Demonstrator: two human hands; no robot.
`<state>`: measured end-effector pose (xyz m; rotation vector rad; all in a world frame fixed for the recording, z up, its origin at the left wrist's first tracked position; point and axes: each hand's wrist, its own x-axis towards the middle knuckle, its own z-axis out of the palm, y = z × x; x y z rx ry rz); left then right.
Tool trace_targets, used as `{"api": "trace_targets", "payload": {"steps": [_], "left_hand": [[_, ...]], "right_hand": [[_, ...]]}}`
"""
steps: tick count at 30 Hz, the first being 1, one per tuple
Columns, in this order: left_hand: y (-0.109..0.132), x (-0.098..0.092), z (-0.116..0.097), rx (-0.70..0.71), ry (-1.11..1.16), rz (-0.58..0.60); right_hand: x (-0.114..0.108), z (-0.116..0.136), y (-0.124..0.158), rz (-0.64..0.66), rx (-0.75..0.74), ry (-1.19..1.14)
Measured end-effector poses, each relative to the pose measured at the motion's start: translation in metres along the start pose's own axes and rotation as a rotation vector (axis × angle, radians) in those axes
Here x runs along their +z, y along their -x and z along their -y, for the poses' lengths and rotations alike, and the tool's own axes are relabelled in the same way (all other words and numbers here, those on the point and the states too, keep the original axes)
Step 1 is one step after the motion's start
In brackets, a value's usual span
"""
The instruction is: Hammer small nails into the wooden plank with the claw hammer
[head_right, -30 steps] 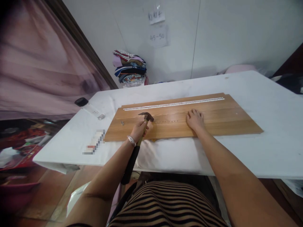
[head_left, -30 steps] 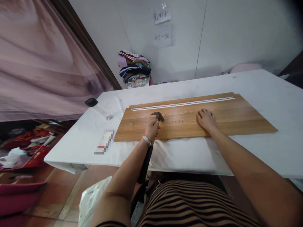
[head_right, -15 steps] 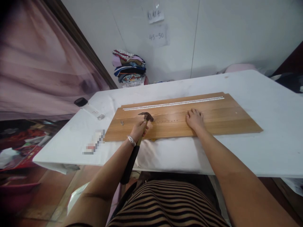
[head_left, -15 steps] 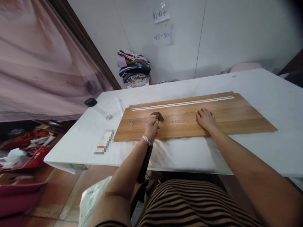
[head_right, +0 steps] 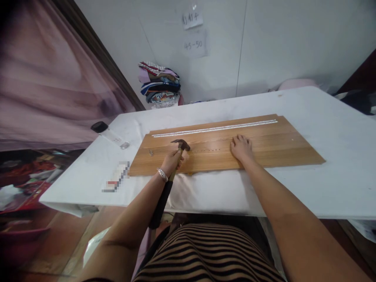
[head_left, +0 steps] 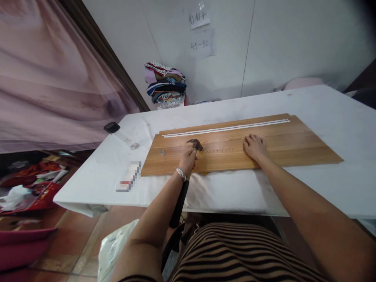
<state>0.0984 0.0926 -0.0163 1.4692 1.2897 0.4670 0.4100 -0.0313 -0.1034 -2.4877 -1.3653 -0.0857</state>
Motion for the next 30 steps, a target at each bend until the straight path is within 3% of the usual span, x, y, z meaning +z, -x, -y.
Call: {"api": "trace_targets", "payload": {"steps": [30], "left_hand": [[0.0012,-0.0010,0.0008,0.031,0.014,-0.014]], "right_hand": [[0.0000,-0.0004,-0.0005,0.003,0.014,-0.019]]}}
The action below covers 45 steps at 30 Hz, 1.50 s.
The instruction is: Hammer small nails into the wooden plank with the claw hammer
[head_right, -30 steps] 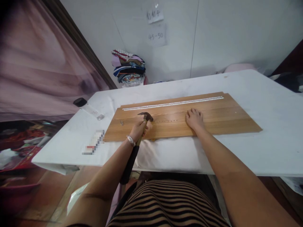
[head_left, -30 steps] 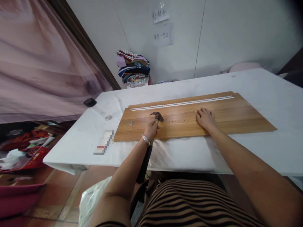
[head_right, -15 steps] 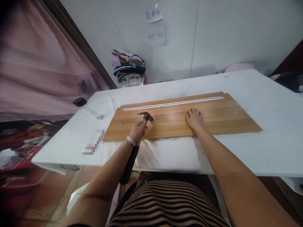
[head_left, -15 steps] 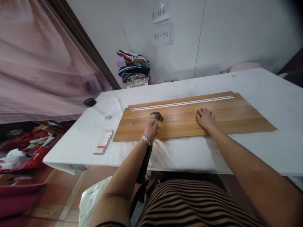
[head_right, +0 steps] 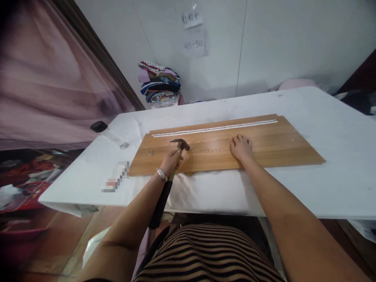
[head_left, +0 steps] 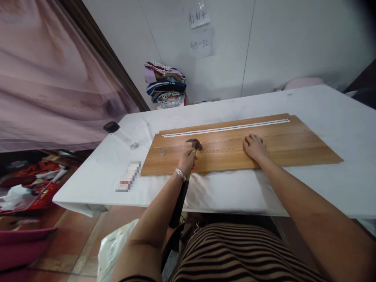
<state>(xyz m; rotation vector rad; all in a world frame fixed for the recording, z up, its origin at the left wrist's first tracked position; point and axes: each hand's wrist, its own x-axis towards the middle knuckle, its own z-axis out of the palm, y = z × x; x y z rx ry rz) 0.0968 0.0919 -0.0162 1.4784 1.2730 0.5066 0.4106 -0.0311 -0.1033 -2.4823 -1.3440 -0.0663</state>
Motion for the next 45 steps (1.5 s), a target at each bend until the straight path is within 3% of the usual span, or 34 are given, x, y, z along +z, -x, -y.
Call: {"api": "trace_targets", "payload": {"steps": [45], "left_hand": [[0.0016,0.0006,-0.0001,0.017,-0.005,0.017]], "right_hand": [[-0.0036,0.0015,0.0011,0.021,0.005,0.006]]}}
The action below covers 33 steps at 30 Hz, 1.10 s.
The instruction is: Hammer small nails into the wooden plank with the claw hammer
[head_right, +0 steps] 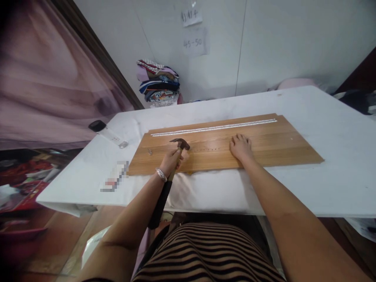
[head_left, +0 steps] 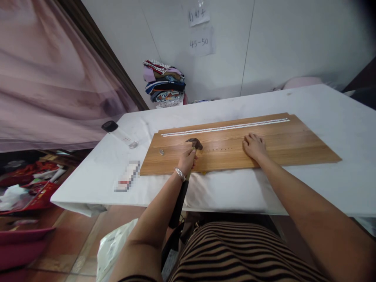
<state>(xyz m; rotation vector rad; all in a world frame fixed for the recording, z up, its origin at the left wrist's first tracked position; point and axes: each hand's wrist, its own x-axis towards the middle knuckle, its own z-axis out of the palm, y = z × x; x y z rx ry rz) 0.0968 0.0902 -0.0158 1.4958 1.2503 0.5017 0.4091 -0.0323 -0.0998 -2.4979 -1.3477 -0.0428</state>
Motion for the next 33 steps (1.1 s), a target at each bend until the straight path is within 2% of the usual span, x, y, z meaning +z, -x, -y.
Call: {"api": "trace_targets", "payload": {"steps": [10,26,33], "left_hand": [[-0.0003,-0.0010,0.0019,-0.016,-0.041,0.008],[-0.0001,-0.0005,0.0020,0.022,0.017,0.011],[-0.0028,-0.0002,0.0034,-0.002,-0.021,0.014]], "right_hand": [[0.0049,-0.0035,-0.0010,-0.043,-0.015,-0.018],[0.0015,-0.0022,-0.0006,-0.027,-0.018,0.000],[0.0016,-0.0017,-0.0003,-0.029,-0.017,0.008]]}}
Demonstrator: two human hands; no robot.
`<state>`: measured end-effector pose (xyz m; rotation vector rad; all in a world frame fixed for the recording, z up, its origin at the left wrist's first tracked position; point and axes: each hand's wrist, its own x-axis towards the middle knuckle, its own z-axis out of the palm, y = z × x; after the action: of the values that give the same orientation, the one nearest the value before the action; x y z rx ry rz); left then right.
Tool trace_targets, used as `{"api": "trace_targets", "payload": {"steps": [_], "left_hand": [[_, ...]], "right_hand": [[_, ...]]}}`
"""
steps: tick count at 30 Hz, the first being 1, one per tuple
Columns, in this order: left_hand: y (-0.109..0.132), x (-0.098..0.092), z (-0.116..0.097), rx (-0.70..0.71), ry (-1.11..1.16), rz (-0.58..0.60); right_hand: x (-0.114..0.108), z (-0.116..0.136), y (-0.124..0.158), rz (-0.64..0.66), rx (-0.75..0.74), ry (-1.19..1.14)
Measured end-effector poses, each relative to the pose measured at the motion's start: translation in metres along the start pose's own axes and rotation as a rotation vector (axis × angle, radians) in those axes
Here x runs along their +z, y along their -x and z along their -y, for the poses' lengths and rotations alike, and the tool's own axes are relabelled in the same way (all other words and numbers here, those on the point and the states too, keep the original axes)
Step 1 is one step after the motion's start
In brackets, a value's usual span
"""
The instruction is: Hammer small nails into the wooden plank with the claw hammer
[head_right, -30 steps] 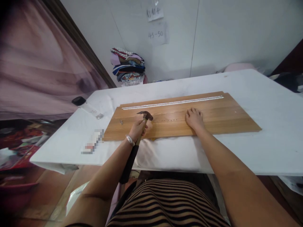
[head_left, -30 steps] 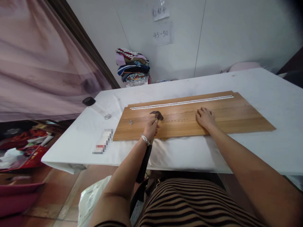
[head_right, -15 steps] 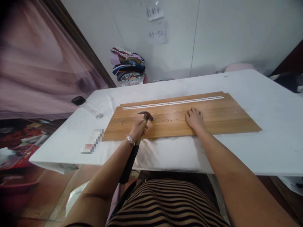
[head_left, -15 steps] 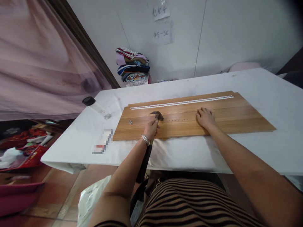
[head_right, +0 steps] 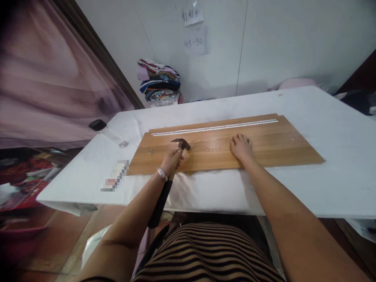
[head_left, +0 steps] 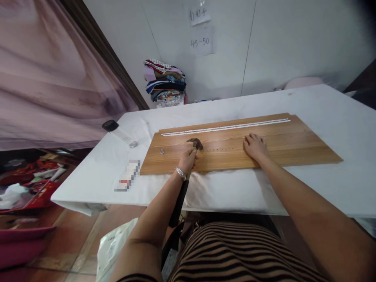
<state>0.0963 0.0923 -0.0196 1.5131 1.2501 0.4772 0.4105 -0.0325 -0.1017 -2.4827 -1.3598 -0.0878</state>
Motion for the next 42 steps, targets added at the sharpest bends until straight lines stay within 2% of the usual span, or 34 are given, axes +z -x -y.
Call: {"api": "trace_targets", "payload": {"steps": [42], "left_hand": [[-0.0025,0.0011,0.0028,0.009,0.020,-0.001]], "right_hand": [[-0.0007,-0.0008,-0.0014,0.014,0.006,0.007]]}}
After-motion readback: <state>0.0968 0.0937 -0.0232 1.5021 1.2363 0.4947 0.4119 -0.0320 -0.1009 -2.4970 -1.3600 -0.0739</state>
